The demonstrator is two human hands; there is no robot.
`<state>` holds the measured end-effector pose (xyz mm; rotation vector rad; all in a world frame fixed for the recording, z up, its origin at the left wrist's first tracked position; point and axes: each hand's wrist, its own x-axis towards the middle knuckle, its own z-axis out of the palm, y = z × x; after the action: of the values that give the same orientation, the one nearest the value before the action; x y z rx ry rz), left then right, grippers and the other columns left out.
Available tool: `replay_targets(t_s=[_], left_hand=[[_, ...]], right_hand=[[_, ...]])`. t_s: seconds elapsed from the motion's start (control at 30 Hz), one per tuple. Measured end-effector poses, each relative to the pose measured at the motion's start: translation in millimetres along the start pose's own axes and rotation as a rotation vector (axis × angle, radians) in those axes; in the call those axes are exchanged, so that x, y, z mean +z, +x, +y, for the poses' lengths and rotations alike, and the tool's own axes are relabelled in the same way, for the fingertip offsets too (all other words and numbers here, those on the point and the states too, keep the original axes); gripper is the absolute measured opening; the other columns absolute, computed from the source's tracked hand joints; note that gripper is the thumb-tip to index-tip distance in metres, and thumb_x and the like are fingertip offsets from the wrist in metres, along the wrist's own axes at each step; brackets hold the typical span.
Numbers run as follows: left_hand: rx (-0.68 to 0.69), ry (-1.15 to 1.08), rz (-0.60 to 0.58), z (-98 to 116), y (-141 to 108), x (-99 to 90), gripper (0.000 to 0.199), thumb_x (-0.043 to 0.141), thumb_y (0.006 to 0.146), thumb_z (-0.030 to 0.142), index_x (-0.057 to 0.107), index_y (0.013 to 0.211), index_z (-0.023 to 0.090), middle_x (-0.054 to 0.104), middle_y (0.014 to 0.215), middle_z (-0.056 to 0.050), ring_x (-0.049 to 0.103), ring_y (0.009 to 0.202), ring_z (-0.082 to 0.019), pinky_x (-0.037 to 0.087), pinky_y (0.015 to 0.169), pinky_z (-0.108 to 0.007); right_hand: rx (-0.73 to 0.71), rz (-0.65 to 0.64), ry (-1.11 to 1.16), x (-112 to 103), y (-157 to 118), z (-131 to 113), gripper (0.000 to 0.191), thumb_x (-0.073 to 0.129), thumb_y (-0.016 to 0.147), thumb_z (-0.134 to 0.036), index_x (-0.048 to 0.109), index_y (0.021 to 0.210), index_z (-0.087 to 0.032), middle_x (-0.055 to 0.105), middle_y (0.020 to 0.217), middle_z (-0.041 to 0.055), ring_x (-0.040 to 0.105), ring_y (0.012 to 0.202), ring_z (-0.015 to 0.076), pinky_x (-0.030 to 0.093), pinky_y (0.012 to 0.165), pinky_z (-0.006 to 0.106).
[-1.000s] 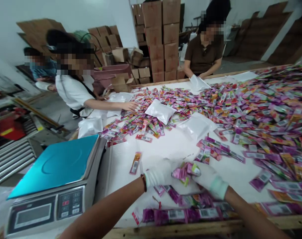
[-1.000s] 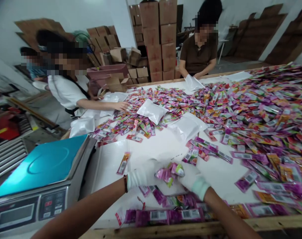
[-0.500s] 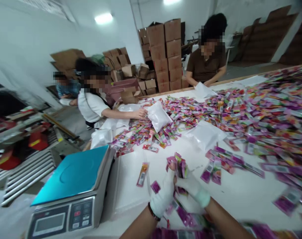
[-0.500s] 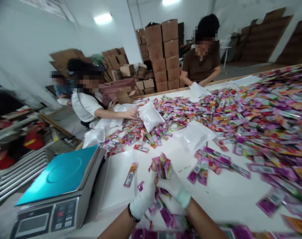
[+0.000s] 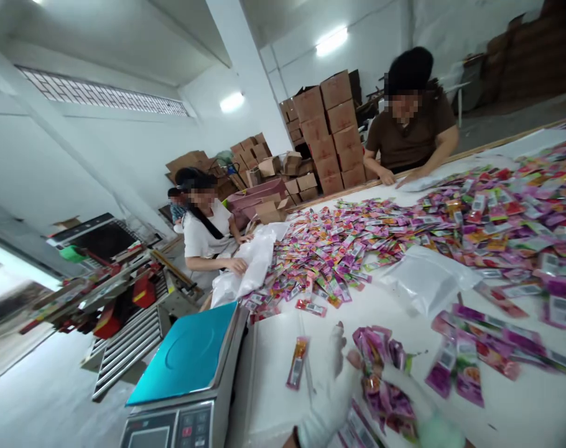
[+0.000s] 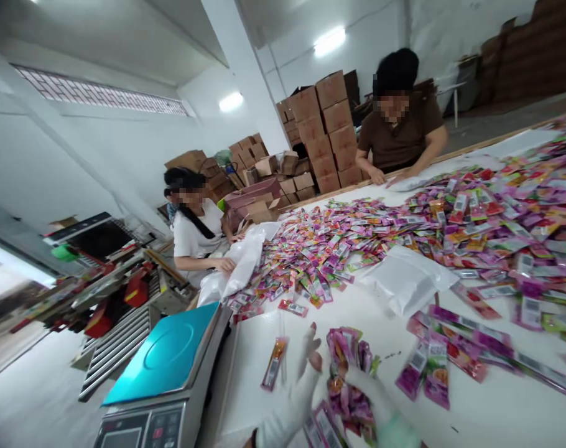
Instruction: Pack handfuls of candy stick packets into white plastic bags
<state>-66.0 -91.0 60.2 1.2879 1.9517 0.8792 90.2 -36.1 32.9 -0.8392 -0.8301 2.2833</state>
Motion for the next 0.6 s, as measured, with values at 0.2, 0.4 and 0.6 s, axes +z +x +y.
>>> replay_targets(t_s=[0.2,0.4,0.6], left_hand=[[-0.316,0.863,0.082,-44,-52,-106.1,0.016,0.049,0.081,0.026,0.064,0.082,0.021,0.067,0.088,-0.007,0.064,0.09,-0.024,0.047,0.083,-0.036],[-0.508,1.114,-0.175,-90,-82,-107.0,0.046,0.054,0.081,0.018,0.059,0.127,0.02,0.061,0.125,-0.015,0.063,0.106,-0.03,0.048,0.087,-0.038],[-0.259,0.851,-0.035,-77,-72,-126.3,0.024,0.053,0.082,0.028,0.07,0.097,0.023,0.07,0.09,-0.008,0.064,0.085,-0.024,0.047,0.08,-0.033]], right_hand=[[0.23,0.088,0.186,4,-12,-9,0.03,0.083,0.053,-0.05,0.074,0.066,-0.025,0.073,0.073,0.0045,0.067,0.067,0.0218,0.054,0.06,0.031],[0.316,0.102,0.129,15,-16,-11,0.032,0.084,0.055,-0.047,0.073,0.067,-0.019,0.074,0.073,0.0065,0.062,0.06,0.0186,0.047,0.052,0.026],[0.234,0.042,0.168,15,-17,-10,0.032,0.083,0.056,-0.047,0.068,0.055,-0.02,0.068,0.06,0.0045,0.064,0.06,0.0193,0.052,0.058,0.027]])
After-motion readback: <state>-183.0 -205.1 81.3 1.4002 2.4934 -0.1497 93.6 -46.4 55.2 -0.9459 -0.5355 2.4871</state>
